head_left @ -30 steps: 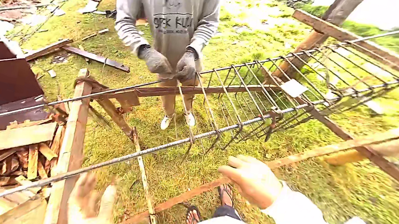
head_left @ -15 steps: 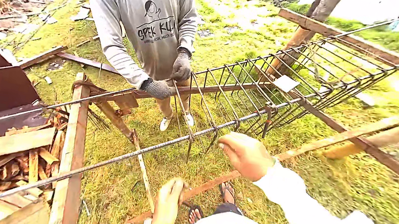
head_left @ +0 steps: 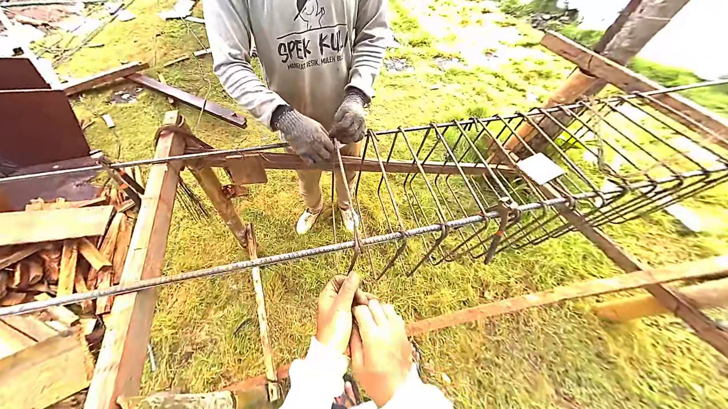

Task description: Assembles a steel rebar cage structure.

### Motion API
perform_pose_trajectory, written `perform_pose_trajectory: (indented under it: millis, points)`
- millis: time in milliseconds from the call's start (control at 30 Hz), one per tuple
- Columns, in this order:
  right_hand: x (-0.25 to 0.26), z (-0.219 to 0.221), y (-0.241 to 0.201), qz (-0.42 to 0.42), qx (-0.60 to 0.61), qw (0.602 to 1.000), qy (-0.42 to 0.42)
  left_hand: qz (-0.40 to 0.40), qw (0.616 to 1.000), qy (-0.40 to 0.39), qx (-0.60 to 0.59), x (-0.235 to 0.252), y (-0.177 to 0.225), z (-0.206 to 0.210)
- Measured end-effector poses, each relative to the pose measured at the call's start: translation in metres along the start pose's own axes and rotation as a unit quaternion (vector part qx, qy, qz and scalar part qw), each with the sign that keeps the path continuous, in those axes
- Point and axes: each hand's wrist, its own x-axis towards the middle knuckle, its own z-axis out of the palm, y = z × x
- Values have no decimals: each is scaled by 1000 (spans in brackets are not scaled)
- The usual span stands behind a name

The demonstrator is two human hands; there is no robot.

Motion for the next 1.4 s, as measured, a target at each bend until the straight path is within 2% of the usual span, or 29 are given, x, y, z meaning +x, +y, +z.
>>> perform_pose_trajectory:
  millis: [67, 100, 133, 200, 233, 267, 300, 367, 433, 467, 500, 533, 567, 633, 700, 733, 767, 833, 933, 1000, 1067, 1200, 1300, 1400]
  points:
    - [-8, 4, 4, 93, 159, 983, -7, 0, 999, 25, -32, 4, -2, -4]
    - [-9, -1, 4, 168, 254, 952, -46, -1, 997, 45, -55, 6, -1, -6]
    - [-7, -7, 4, 245, 345, 901, -98, -4, 995, 62, -73, 8, -1, -7]
    - [-2, -18, 6, 369, 495, 758, -210, -14, 996, 61, -68, 12, -5, -12]
    - [-1, -20, 12, 392, 525, 713, -251, -12, 998, 45, -43, 11, -9, -14]
    - [0, -23, 17, 392, 524, 703, -279, 0, 1000, 26, -6, 11, -12, -15]
    - [2, -27, 22, 375, 506, 715, -302, 27, 999, 8, 43, 11, -16, -18]
    - [1, -35, 33, 304, 438, 780, -328, 98, 982, -26, 160, 11, -22, -25]
    - [-2, -40, 49, 240, 374, 837, -319, 155, 953, -66, 252, 17, -27, -33]
    - [-4, -41, 56, 235, 373, 844, -304, 161, 941, -96, 281, 19, -27, -34]
    - [-8, -41, 63, 245, 403, 832, -293, 161, 926, -130, 315, 21, -25, -34]
    - [-11, -39, 70, 266, 452, 800, -290, 153, 905, -157, 365, 23, -22, -33]
    - [-14, -37, 77, 296, 500, 760, -290, 128, 874, -183, 432, 26, -17, -30]
    - [-19, -27, 102, 346, 563, 697, -279, 38, 785, -242, 569, 36, -4, -19]
    - [-26, -5, 136, 398, 577, 674, -233, -62, 705, -280, 649, 46, 14, -9]
    - [-26, 9, 152, 431, 572, 669, -201, -92, 685, -270, 670, 52, 25, -5]
    - [-21, 24, 164, 465, 565, 661, -169, -96, 680, -242, 685, 58, 36, 0]
    - [4, 55, 172, 502, 568, 640, -127, -43, 690, -187, 698, 74, 57, 10]
    - [63, 83, 158, 462, 606, 636, -119, 39, 714, -141, 684, 108, 74, 22]
    - [100, 94, 152, 421, 621, 650, -116, 39, 742, -110, 660, 136, 75, 26]
    - [125, 95, 148, 398, 635, 655, -99, 32, 752, -92, 652, 161, 71, 26]
    - [139, 90, 147, 323, 659, 668, -121, 38, 745, -129, 653, 176, 59, 34]
    - [136, 87, 145, 324, 669, 656, -130, 72, 772, -117, 620, 167, 48, 40]
    - [136, 74, 144, 320, 631, 695, -130, 95, 773, -82, 621, 157, 44, 43]
